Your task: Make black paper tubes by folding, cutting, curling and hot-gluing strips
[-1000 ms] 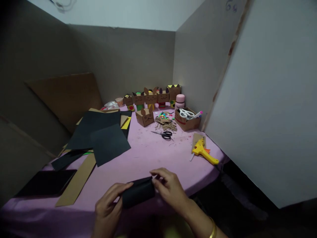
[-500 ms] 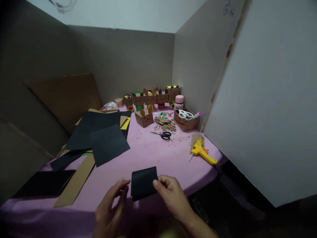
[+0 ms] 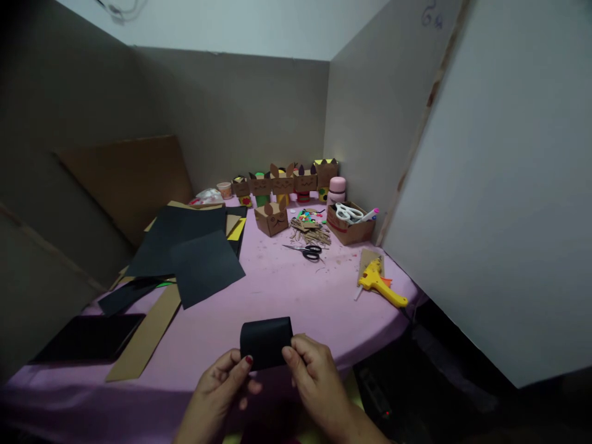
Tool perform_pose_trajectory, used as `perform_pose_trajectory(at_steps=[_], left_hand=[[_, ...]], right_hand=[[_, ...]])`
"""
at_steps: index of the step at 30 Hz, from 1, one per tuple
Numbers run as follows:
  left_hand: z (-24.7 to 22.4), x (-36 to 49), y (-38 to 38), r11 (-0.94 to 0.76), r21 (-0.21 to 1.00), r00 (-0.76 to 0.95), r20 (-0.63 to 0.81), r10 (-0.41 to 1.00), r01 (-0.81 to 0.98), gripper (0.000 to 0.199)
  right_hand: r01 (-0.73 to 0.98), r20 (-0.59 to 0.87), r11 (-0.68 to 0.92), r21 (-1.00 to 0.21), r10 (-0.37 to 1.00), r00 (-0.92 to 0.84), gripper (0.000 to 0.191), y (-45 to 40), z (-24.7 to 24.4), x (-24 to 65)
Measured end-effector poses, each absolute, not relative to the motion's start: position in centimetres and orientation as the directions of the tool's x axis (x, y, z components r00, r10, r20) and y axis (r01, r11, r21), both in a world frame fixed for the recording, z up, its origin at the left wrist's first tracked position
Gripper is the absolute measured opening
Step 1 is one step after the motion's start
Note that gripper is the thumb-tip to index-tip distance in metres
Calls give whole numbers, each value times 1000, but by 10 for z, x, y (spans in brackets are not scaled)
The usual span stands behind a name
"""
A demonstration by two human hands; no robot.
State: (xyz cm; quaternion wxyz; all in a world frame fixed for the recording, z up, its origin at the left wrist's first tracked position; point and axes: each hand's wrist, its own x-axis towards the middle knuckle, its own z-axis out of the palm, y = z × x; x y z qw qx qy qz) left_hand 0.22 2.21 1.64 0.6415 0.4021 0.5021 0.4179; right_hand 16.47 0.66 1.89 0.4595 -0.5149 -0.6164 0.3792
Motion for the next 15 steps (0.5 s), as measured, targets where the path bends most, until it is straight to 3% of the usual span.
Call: perform_pose_trajectory(at_steps=[10,15], left_hand=[[10,8,15,289,950,118,-275,954,-116,40],[9,9,15,300,950,89,-292,952,-89,41]], right_hand=[[69,40,31,-997,991,126,34,2,9,154],[35,35,30,-999,991,128,34,2,9,155]])
